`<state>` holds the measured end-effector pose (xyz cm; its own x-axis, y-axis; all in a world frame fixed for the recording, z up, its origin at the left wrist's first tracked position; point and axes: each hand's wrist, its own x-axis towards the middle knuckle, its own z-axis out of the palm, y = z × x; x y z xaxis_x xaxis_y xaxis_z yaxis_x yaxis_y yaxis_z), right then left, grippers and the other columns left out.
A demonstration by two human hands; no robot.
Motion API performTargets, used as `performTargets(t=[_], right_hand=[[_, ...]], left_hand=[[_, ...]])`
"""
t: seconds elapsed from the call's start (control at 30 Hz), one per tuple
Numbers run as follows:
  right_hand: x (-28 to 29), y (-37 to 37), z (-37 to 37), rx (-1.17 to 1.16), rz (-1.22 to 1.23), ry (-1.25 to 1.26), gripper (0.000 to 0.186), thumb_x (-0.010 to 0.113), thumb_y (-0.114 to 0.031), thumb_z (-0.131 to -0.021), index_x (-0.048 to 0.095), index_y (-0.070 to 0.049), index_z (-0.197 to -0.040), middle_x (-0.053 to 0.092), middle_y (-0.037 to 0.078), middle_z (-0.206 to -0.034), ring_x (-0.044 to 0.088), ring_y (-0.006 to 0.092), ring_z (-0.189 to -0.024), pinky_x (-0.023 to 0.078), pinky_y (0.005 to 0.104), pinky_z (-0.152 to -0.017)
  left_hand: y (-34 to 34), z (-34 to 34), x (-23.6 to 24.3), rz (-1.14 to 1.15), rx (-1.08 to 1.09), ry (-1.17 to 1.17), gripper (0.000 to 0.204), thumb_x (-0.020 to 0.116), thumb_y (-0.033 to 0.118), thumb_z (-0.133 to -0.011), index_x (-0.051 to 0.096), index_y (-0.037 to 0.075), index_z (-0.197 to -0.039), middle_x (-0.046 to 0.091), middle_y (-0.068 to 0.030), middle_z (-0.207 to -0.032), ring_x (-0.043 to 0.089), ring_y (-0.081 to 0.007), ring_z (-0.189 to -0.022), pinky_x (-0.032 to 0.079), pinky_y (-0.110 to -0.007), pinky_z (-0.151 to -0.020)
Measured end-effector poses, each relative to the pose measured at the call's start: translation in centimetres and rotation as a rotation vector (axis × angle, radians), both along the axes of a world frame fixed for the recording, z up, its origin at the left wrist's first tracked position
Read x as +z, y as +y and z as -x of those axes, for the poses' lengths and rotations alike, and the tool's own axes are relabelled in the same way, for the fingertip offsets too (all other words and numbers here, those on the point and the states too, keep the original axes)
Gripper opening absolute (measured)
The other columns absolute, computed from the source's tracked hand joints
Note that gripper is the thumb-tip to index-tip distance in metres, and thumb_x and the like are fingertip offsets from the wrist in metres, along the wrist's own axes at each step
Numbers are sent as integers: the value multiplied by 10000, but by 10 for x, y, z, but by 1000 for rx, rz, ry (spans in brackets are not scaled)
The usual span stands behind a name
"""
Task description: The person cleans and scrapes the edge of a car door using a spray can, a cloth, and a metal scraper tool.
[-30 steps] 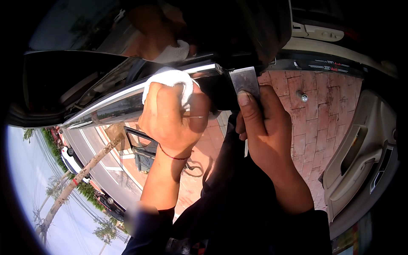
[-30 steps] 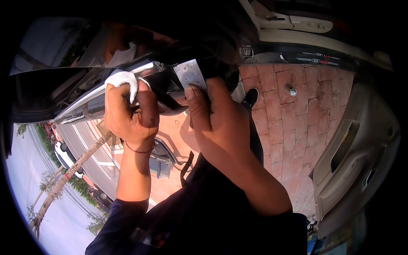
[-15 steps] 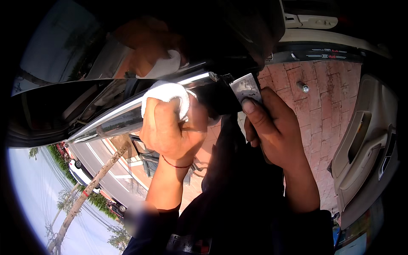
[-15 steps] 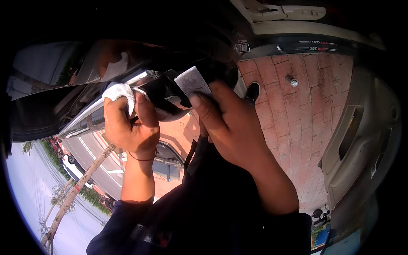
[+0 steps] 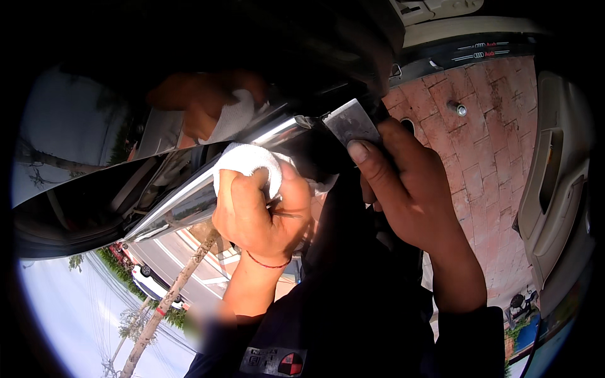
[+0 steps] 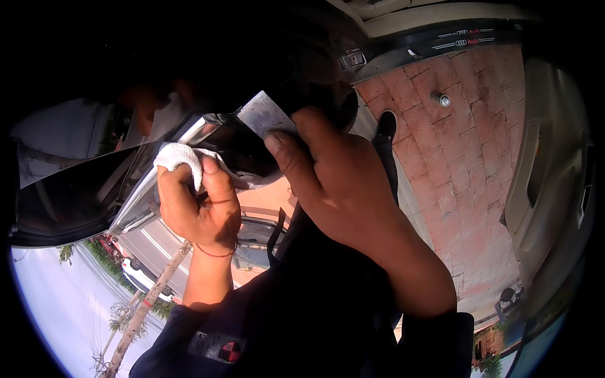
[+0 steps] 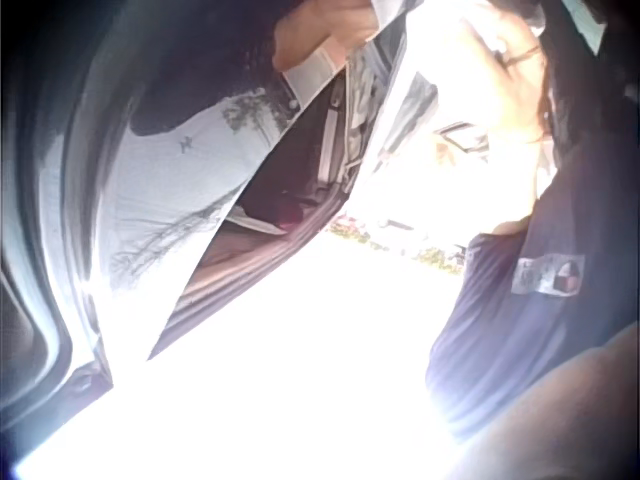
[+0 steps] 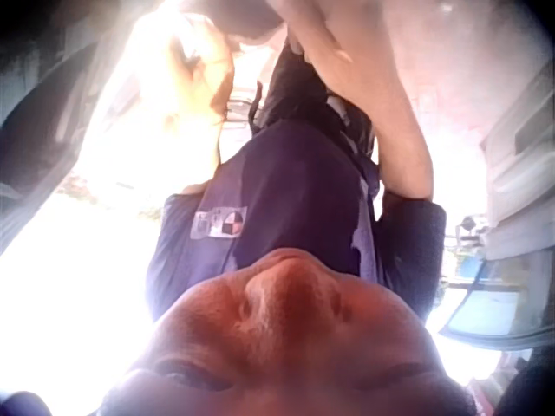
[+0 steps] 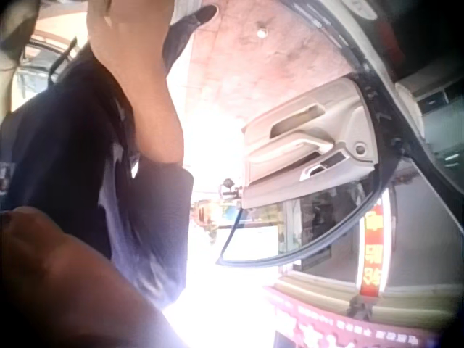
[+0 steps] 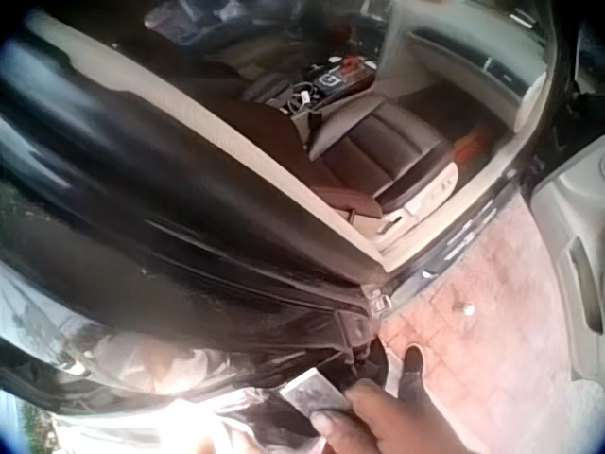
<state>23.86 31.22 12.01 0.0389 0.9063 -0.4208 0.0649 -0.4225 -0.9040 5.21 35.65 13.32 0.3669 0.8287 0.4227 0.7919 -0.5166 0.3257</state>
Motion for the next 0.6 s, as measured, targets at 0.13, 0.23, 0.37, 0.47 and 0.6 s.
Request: performTargets(t=[0.13,0.23,0.37,0.47,0.6], right_hand=[[-7,-12,2,-6,-24,-131,295,550,-335,-1055,566,-48,-991,574,34,-597,564,101,-512,422,261,-496],[-24,-39,-5,15,-11,-224,281,553,-321,-1054,563,-45,-1002,588,43,-611,590,125,-529,450,271,-522],[-45,-50,-12,7,-57,-263,259,556,-310,-1050,570,-51,-1052,613,62,-671,625,177,-580,488,299,-579],[-69,-63,-14,-43,-89,-222,268,574,-325,-1039,589,-58,-1036,628,71,-724,641,190,-627,484,319,-591],[-50,-53,-14,-11,-92,-242,294,593,-355,-1025,639,-65,-1038,625,62,-679,636,187,-598,484,327,-587]], left_hand=[[0,1,-1,-14,-29,5,194,735,34,-774,560,15,-857,544,-111,-708,528,-258,-530,415,-302,-459],[1,4,-1,-11,-61,-3,193,730,21,-776,558,11,-862,543,-111,-709,530,-252,-536,416,-293,-467],[-2,3,5,36,-43,71,190,715,23,-815,531,-8,-848,568,-135,-766,555,-249,-581,428,-278,-492],[-4,6,5,47,-46,74,192,698,31,-847,510,-12,-846,589,-162,-789,574,-257,-608,455,-280,-527],[-9,13,3,20,-40,87,186,685,42,-877,507,-9,-857,576,-152,-804,543,-256,-617,436,-291,-545]])
